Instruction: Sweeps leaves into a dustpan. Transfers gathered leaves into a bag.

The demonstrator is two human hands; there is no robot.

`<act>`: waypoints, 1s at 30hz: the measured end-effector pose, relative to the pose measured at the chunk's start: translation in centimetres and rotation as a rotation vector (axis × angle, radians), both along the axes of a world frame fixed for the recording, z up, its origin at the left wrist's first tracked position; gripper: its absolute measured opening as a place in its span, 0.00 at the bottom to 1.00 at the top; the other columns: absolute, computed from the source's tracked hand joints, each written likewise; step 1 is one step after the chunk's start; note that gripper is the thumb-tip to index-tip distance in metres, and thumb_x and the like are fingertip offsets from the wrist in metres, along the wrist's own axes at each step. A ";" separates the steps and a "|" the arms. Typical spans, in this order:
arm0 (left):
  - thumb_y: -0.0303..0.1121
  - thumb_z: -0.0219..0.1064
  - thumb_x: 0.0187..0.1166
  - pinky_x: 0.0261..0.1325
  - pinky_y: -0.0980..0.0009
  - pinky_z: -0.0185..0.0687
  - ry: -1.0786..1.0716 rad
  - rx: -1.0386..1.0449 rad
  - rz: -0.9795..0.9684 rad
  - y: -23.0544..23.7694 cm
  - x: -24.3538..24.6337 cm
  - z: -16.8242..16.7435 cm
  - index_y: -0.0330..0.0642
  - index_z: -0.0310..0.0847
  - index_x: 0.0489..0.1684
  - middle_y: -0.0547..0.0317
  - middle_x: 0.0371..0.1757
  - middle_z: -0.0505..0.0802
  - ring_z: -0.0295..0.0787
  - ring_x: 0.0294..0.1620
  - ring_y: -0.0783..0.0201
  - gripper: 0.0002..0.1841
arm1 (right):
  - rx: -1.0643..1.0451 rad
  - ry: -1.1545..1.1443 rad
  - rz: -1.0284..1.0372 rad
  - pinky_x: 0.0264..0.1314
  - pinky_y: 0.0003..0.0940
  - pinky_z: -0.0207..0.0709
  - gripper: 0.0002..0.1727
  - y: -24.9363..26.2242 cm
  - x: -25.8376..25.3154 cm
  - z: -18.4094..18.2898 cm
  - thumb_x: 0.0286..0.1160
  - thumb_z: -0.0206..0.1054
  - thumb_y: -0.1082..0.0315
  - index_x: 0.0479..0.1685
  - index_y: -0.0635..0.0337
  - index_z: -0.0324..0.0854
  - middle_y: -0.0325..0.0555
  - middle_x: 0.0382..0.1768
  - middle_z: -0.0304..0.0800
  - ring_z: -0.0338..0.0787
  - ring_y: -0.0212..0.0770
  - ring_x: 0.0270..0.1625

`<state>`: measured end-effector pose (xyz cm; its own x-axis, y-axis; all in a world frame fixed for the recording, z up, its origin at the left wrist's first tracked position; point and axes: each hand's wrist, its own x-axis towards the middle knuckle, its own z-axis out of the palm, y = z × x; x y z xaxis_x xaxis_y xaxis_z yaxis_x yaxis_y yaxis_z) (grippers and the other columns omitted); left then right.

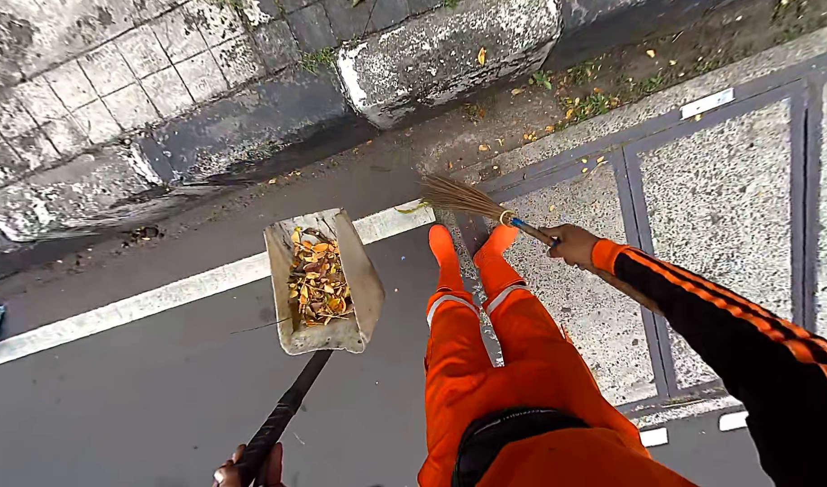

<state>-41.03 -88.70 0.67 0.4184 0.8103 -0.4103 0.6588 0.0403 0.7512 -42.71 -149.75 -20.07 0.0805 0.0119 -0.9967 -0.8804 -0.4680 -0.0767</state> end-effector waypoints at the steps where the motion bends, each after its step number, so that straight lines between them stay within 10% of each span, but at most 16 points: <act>1: 0.37 0.55 0.92 0.50 0.56 0.91 0.005 0.007 0.003 -0.1 -0.1 0.1 0.47 0.72 0.64 0.55 0.54 0.90 0.91 0.51 0.57 0.11 | -0.098 -0.042 -0.062 0.31 0.47 0.78 0.37 -2.5 -0.9 -2.0 0.81 0.69 0.69 0.91 0.35 0.65 0.63 0.47 0.87 0.80 0.48 0.28; 6: 0.36 0.54 0.92 0.48 0.58 0.91 0.014 -0.015 0.019 -1.9 0.7 0.2 0.47 0.72 0.63 0.55 0.54 0.90 0.91 0.50 0.58 0.10 | -0.374 -0.143 -0.222 0.25 0.50 0.79 0.43 -7.4 -4.2 5.3 0.81 0.70 0.67 0.96 0.39 0.55 0.65 0.39 0.86 0.79 0.50 0.21; 10: 0.35 0.55 0.92 0.45 0.59 0.91 0.016 -0.017 0.006 -3.3 1.2 -1.1 0.46 0.71 0.68 0.54 0.56 0.89 0.91 0.48 0.57 0.12 | -0.100 -0.081 -0.038 0.31 0.48 0.81 0.43 -2.7 -6.5 11.0 0.82 0.69 0.66 0.97 0.40 0.53 0.61 0.47 0.86 0.81 0.47 0.25; 13: 0.36 0.55 0.92 0.47 0.58 0.91 0.003 -0.020 -0.002 -4.0 1.3 -1.7 0.47 0.70 0.68 0.54 0.57 0.88 0.91 0.51 0.57 0.13 | 0.094 0.007 0.117 0.35 0.46 0.81 0.40 0.3 -5.7 7.6 0.83 0.69 0.65 0.95 0.35 0.57 0.60 0.52 0.87 0.84 0.47 0.29; 17: 0.38 0.54 0.93 0.50 0.58 0.91 -0.012 -0.017 -0.001 -4.2 0.7 -0.7 0.48 0.70 0.67 0.55 0.58 0.88 0.91 0.54 0.57 0.12 | -0.154 -0.001 -0.059 0.34 0.49 0.78 0.39 -4.4 -6.8 0.9 0.81 0.68 0.70 0.93 0.44 0.61 0.66 0.48 0.87 0.81 0.51 0.29; 24: 0.37 0.52 0.94 0.51 0.60 0.91 -0.049 -0.022 0.021 -4.0 0.0 0.2 0.48 0.71 0.64 0.56 0.55 0.89 0.91 0.53 0.58 0.10 | -0.114 -0.013 0.020 0.34 0.50 0.82 0.43 -4.2 -11.1 11.4 0.81 0.70 0.67 0.96 0.40 0.54 0.64 0.50 0.87 0.84 0.50 0.27; 30: 0.37 0.53 0.93 0.52 0.59 0.90 -0.024 -0.015 0.026 -2.8 -0.1 -0.7 0.48 0.70 0.68 0.54 0.57 0.88 0.90 0.54 0.58 0.12 | -0.285 -0.009 0.186 0.43 0.63 0.83 0.35 -10.3 -11.2 2.6 0.74 0.71 0.75 0.86 0.52 0.72 0.72 0.50 0.90 0.91 0.66 0.40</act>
